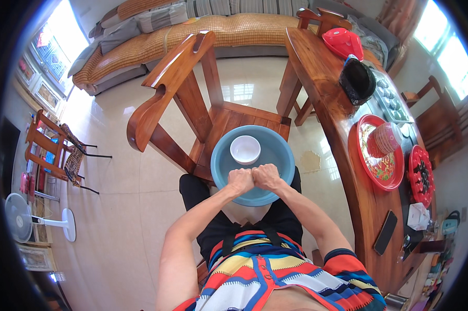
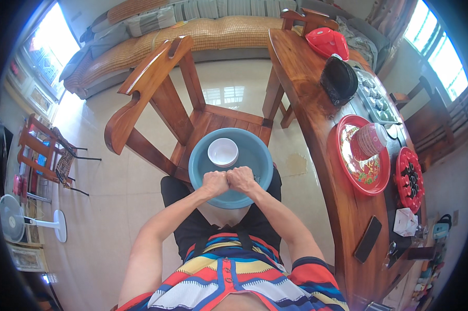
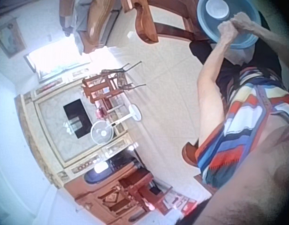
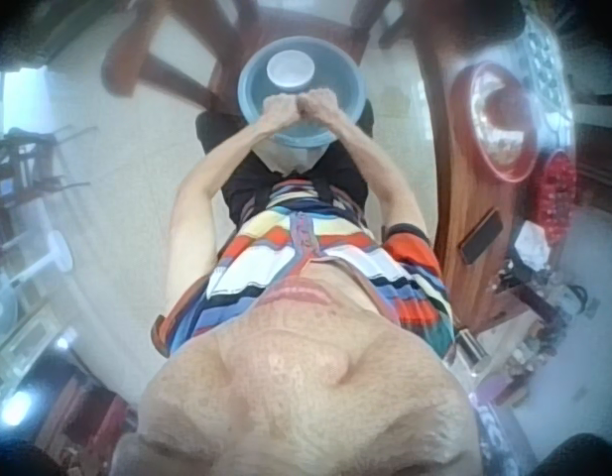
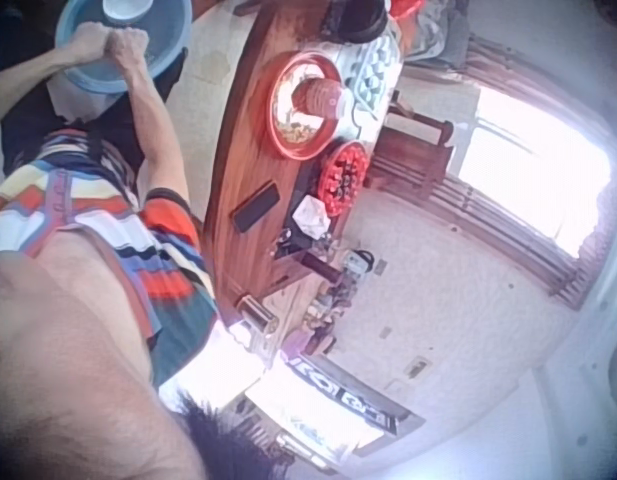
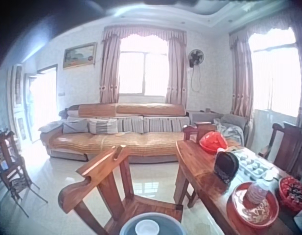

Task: The person washes small bowls in a basin of water using a cloth. They scrub each bowl, immersing them in the water, and then place the washed bowls on the table.

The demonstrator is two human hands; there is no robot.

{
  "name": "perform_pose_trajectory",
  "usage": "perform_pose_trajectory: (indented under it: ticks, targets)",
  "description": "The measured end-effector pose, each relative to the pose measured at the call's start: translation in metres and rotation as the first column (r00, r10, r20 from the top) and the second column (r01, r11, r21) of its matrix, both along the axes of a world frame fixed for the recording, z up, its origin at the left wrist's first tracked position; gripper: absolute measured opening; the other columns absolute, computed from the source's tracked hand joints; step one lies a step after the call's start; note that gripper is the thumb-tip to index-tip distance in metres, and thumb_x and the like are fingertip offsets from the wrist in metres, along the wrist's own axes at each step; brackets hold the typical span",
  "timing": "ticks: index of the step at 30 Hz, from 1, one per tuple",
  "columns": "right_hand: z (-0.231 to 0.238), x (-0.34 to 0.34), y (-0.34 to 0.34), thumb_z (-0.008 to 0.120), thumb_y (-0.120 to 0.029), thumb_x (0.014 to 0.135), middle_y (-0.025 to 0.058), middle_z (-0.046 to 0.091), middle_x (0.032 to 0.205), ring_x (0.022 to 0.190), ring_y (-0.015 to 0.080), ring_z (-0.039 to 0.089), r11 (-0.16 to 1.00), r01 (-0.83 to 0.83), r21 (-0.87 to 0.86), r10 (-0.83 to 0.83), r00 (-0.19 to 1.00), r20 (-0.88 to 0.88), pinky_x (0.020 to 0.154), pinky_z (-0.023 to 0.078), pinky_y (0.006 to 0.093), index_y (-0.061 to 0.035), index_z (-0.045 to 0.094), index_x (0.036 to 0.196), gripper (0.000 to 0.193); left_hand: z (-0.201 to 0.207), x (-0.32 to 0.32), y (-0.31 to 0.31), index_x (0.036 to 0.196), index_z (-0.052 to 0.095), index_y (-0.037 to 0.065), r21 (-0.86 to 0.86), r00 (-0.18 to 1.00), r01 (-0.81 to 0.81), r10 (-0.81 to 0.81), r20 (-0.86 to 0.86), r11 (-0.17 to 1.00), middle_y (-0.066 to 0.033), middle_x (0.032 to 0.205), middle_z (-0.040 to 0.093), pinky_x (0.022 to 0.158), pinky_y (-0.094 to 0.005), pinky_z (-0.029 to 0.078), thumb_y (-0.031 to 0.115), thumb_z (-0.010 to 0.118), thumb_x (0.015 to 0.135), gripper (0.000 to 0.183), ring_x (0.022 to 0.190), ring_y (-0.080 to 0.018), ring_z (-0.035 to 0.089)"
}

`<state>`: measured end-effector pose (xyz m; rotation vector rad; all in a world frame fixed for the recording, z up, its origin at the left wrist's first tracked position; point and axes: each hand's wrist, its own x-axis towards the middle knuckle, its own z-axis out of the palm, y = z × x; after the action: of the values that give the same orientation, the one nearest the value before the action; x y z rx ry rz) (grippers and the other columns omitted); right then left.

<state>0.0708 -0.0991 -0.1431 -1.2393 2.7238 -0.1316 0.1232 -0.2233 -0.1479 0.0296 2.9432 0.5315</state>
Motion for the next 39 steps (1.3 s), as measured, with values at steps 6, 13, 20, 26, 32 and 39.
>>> perform_pose_trajectory:
  ticks: [6, 13, 20, 26, 32, 39]
  targets:
    - [-0.022, 0.01, 0.003, 0.06, -0.015, 0.066, 0.0168, 0.065, 0.069, 0.068, 0.0301, 0.066, 0.986, 0.166, 0.014, -0.166, 0.972, 0.165, 0.062, 0.053, 0.0406, -0.0081, 0.067, 0.062, 0.011, -0.029, 0.0, 0.003, 0.076, 0.063, 0.006, -0.071, 0.993, 0.088, -0.093, -0.072, 0.994, -0.016, 0.073, 0.066, 0.062, -0.0395, 0.052, 0.026, 0.055, 0.074, 0.021, 0.07, -0.029, 0.067]
    - [-0.041, 0.018, 0.01, 0.061, -0.014, 0.067, 0.0179, 0.065, 0.077, 0.077, 0.0344, 0.064, 0.968, 0.221, -0.121, -0.182, 0.946, 0.267, 0.068, 0.05, 0.0457, -0.0056, 0.065, 0.085, 0.021, -0.033, 0.01, 0.008, 0.085, 0.057, 0.002, -0.029, 0.997, 0.059, -0.06, -0.048, 0.998, -0.018, 0.075, 0.065, 0.066, -0.0432, 0.052, 0.021, 0.062, 0.07, 0.025, 0.072, -0.0341, 0.065]
    - [-0.007, 0.004, 0.052, 0.068, -0.028, 0.078, 0.0065, 0.051, 0.108, 0.098, 0.0186, 0.053, 0.713, 0.638, -0.291, 0.149, 0.269, 0.952, 0.078, 0.048, 0.0314, -0.0043, 0.054, 0.106, 0.04, 0.002, 0.025, -0.013, 0.106, 0.037, -0.007, 0.502, 0.986, -0.085, 0.0, 0.167, 0.861, -0.0277, 0.104, 0.052, 0.085, -0.0397, 0.044, 0.036, 0.075, 0.067, 0.07, 0.101, -0.0353, 0.055]
    - [0.007, 0.022, 0.061, 0.066, -0.018, 0.083, 0.0037, 0.056, 0.094, 0.077, 0.0095, 0.055, 0.395, 0.85, -0.35, 0.143, 0.319, 0.937, 0.065, 0.046, 0.0222, -0.0084, 0.048, 0.086, 0.021, 0.023, 0.032, 0.003, 0.111, 0.027, 0.004, 0.889, 0.958, -0.248, -0.04, 0.285, 0.386, -0.0075, 0.085, 0.047, 0.048, -0.0208, 0.038, 0.044, 0.049, 0.092, 0.049, 0.061, -0.0068, 0.046]
    - [0.053, 0.041, 0.071, 0.064, -0.003, 0.077, 0.0055, 0.054, 0.097, 0.082, 0.0106, 0.056, 0.368, 0.748, -0.553, 0.163, 0.533, 0.83, 0.073, 0.047, 0.0218, -0.0027, 0.047, 0.108, 0.036, 0.01, 0.031, -0.007, 0.094, 0.044, 0.001, 0.618, 0.962, 0.023, 0.151, -0.228, 0.786, -0.011, 0.081, 0.052, 0.07, -0.032, 0.043, 0.032, 0.056, 0.09, 0.033, 0.074, -0.0187, 0.053]
    - [0.059, 0.052, 0.066, 0.066, -0.013, 0.077, 0.0029, 0.054, 0.097, 0.09, 0.0106, 0.049, 0.556, 0.708, -0.435, 0.169, 0.416, 0.893, 0.075, 0.041, 0.0258, -0.0024, 0.058, 0.101, 0.026, 0.047, 0.029, 0.001, 0.089, 0.048, 0.004, 0.947, 0.974, -0.1, 0.222, 0.031, 0.304, -0.0006, 0.082, 0.051, 0.068, -0.0212, 0.042, 0.016, 0.066, 0.084, 0.022, 0.075, -0.0052, 0.046]
